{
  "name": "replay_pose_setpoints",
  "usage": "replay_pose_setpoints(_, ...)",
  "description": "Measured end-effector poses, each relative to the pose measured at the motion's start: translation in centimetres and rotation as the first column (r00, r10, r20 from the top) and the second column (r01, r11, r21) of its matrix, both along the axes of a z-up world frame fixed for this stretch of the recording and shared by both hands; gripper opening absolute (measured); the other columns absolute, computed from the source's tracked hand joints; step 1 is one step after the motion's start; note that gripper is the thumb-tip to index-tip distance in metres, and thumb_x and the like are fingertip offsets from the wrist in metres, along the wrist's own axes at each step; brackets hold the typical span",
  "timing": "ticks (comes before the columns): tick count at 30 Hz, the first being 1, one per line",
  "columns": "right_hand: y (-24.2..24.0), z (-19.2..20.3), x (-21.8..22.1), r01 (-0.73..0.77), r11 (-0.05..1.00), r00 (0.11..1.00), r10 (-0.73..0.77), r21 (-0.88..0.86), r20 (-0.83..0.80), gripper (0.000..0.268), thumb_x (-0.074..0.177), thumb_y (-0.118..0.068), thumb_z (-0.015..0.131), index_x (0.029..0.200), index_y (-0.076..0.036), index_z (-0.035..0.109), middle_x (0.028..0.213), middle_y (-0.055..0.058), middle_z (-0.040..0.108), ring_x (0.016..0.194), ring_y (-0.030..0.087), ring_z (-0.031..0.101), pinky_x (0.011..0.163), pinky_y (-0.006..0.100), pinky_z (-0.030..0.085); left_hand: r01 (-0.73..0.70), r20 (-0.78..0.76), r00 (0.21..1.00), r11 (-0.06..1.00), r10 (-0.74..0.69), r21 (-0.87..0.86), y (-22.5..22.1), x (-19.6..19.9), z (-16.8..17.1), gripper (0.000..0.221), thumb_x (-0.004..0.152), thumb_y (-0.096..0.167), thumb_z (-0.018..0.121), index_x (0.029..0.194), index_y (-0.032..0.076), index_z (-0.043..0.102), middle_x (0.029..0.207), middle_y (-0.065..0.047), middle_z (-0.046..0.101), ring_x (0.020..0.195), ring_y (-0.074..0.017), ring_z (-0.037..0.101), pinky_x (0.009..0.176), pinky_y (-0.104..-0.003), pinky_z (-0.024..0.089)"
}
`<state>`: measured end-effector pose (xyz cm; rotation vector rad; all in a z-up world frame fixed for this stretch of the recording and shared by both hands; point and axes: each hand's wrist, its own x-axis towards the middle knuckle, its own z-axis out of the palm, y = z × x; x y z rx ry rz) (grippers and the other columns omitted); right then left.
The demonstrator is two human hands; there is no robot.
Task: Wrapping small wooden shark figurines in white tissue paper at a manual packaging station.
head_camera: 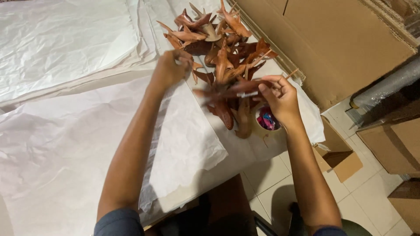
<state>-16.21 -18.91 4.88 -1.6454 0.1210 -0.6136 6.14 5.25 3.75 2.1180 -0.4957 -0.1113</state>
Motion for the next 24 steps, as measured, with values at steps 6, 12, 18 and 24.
replay_pose_setpoints(6,-0.3,1.0,-0.1,-0.065,0.994,0.976,0.045,-0.087,-0.213,0.026,0.096,-0.018,0.07,0.118,-0.005,0.064,0.113,0.009,0.071,0.1,0.014,0.07,0.086,0.022,0.058,-0.008,0.293,0.956,0.999,0.018,-0.036,-3.1,5.7,2.9,0.013,0.099,0.01,0.061,0.093,0.001,0.069,0.095,-0.015,0.077,0.083,-0.0251,0.073,0.069,-0.032,0.065)
replay_pose_setpoints(12,-0.5,1.4,0.2,-0.131,0.987,0.952,0.098,-0.094,-0.291,0.024,0.094,-0.012,0.07,0.116,-0.004,0.067,0.117,0.01,0.073,0.103,0.017,0.073,0.094,0.024,0.059,-0.088,0.474,0.875,0.929,-0.1,0.359,-9.2,11.3,0.4,0.049,0.097,0.032,0.073,0.14,0.013,0.059,0.126,-0.019,0.067,0.123,-0.0431,0.054,0.1,-0.059,0.053)
replay_pose_setpoints(18,-0.4,1.2,0.1,-0.093,0.992,0.938,0.058,-0.087,-0.343,0.024,0.092,-0.017,0.074,0.113,-0.006,0.07,0.11,0.007,0.074,0.091,0.015,0.073,0.082,0.023,0.058,-0.02,0.641,0.764,0.99,-0.074,0.138,-9.7,12.9,-1.7,0.015,0.094,-0.012,0.063,0.106,-0.006,0.068,0.087,-0.024,0.074,0.066,-0.0283,0.074,0.057,-0.035,0.068)
replay_pose_setpoints(24,-0.4,1.1,0.4,-0.117,0.991,0.955,0.093,-0.071,-0.282,0.022,0.094,-0.016,0.072,0.114,-0.007,0.07,0.109,0.007,0.073,0.099,0.015,0.071,0.089,0.025,0.058,-0.128,0.832,0.545,0.991,0.102,-0.037,-6.6,12.1,1.7,0.022,0.093,-0.013,0.064,0.112,-0.004,0.066,0.076,-0.016,0.072,0.05,-0.0155,0.062,0.041,-0.02,0.057)
